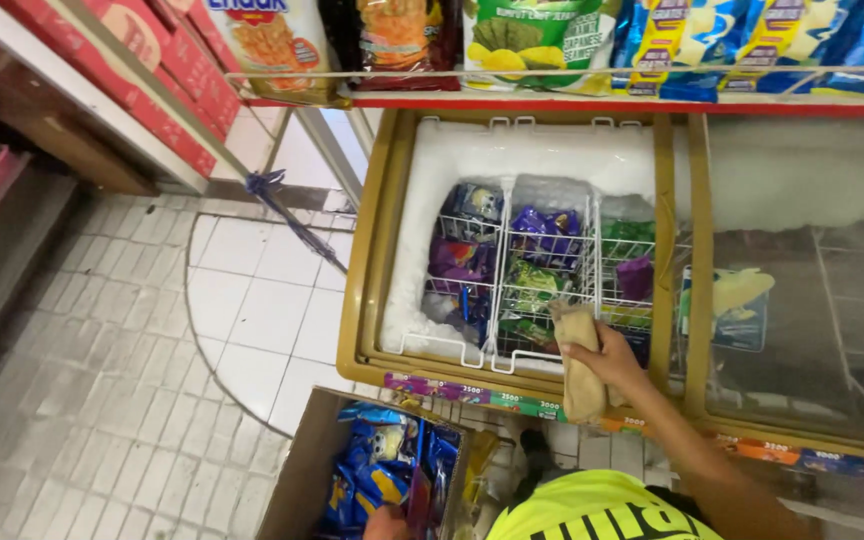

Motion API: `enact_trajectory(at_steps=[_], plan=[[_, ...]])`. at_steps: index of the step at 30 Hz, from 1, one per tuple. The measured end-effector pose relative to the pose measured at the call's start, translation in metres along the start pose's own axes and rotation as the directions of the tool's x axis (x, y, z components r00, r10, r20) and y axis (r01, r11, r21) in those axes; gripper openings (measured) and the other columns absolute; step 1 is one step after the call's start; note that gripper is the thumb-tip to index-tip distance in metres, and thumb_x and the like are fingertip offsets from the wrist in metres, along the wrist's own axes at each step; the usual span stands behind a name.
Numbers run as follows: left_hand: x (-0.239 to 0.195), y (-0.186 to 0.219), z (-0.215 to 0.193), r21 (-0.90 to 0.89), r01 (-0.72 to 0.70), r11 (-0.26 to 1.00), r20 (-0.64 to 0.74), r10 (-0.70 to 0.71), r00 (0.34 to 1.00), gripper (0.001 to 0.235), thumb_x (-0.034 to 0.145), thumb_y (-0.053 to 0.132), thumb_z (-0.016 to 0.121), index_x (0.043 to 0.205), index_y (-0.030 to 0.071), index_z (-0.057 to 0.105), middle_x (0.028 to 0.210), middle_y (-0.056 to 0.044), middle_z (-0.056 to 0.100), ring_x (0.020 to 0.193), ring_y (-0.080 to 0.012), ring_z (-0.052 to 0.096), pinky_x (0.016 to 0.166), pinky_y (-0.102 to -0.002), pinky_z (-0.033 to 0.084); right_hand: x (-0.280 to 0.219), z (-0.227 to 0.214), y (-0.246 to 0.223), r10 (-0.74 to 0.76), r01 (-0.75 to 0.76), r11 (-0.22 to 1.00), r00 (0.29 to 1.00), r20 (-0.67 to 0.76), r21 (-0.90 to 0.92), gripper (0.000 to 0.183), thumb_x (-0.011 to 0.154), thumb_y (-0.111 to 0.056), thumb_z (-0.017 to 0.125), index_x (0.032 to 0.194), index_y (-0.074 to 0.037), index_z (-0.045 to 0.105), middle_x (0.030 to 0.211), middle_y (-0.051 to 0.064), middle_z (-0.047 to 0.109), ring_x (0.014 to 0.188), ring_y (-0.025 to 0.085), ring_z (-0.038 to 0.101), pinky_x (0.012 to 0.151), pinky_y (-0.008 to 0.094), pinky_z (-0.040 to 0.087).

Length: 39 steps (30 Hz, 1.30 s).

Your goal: The person wipes down frozen ice cream packages with a cloth and places them into a cardboard box on the floor.

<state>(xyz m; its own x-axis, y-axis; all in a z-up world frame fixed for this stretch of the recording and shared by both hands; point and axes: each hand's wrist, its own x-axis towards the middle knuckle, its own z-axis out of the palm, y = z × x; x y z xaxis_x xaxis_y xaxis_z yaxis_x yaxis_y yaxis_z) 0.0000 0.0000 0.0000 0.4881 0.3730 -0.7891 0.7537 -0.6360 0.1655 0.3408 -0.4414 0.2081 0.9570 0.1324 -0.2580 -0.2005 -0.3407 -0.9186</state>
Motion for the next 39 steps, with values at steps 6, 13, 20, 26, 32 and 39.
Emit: enact_trajectory(at_steps=[6, 13, 20, 26, 32, 39], plan=[[-0.075, -0.028, -0.049, -0.988, -0.060, 0.139, -0.045, 0.110, 0.993, 0.024, 0.081, -0.012, 0.067, 0.066, 0.005, 0.059, 0.062, -0.006, 0.055, 0.055, -0.0168, 0.050, 0.051, -0.029, 0.043, 0.013, 0.063, -0.035, 0.258, -0.303, 0.852, 0.953, 0.161, 0.427, 0.036, 0.082, -0.011, 0.078, 0.105, 0.014, 0.068, 0.090, 0.024, 0.072, 0.072, 0.034, 0.068, 0.065, 0.042, 0.055], [-0.168, 0.059, -0.102, -0.832, -0.414, -0.370, -0.460, 0.042, 0.887, 0.011, 0.088, -0.009, 0.062, 0.081, -0.001, 0.057, 0.084, -0.014, 0.066, 0.072, -0.0231, 0.066, 0.069, -0.036, 0.059, -0.050, 0.155, -0.151, 0.166, -0.232, 0.973, 0.757, 0.632, 0.022, 0.060, 0.080, -0.017, 0.076, 0.135, -0.001, 0.058, 0.114, 0.023, 0.074, 0.094, 0.033, 0.076, 0.074, 0.038, 0.069], [-0.193, 0.130, -0.142, -0.703, -0.564, -0.433, -0.658, 0.097, 0.747, 0.021, 0.081, -0.008, 0.052, 0.096, -0.004, 0.066, 0.089, -0.012, 0.068, 0.078, -0.0172, 0.059, 0.074, -0.027, 0.046, -0.085, 0.216, -0.191, -0.561, 0.741, 0.647, 0.301, 0.771, 0.181, 0.049, 0.072, -0.025, 0.084, 0.115, -0.006, 0.070, 0.121, 0.004, 0.055, 0.089, 0.023, 0.064, 0.080, 0.036, 0.056], [-0.254, 0.157, -0.175, -0.615, -0.706, -0.351, -0.788, 0.268, 0.554, 0.011, 0.058, -0.011, 0.059, 0.057, 0.000, 0.054, 0.087, -0.014, 0.060, 0.074, -0.0209, 0.054, 0.062, -0.030, 0.045, -0.017, 0.255, -0.195, -0.685, 0.792, 0.575, 0.330, 0.649, 0.204, 0.052, 0.074, -0.032, 0.085, 0.112, -0.002, 0.066, 0.114, 0.012, 0.055, 0.100, 0.034, 0.062, 0.085, 0.044, 0.055], [-0.255, 0.147, -0.170, -0.520, -0.728, -0.448, -0.854, 0.250, 0.456, 0.019, 0.049, -0.006, 0.066, 0.053, 0.001, 0.049, 0.091, -0.022, 0.060, 0.079, -0.0290, 0.057, 0.064, -0.041, 0.047, 0.007, 0.247, -0.206, -0.535, 0.559, 0.813, 0.609, 0.585, 0.162, 0.059, 0.075, -0.033, 0.089, 0.120, -0.003, 0.065, 0.107, 0.019, 0.065, 0.104, 0.043, 0.067, 0.085, 0.053, 0.055], [-0.243, 0.138, -0.168, -0.544, -0.666, -0.510, -0.825, 0.180, 0.536, 0.023, 0.053, -0.004, 0.060, 0.054, 0.006, 0.039, 0.082, -0.014, 0.055, 0.061, -0.0166, 0.046, 0.049, -0.032, 0.039, -0.037, 0.212, -0.232, -0.555, 0.451, 0.832, 0.665, 0.500, 0.323, 0.048, 0.074, -0.026, 0.092, 0.112, -0.009, 0.069, 0.097, 0.011, 0.070, 0.094, 0.023, 0.069, 0.076, 0.039, 0.055]])
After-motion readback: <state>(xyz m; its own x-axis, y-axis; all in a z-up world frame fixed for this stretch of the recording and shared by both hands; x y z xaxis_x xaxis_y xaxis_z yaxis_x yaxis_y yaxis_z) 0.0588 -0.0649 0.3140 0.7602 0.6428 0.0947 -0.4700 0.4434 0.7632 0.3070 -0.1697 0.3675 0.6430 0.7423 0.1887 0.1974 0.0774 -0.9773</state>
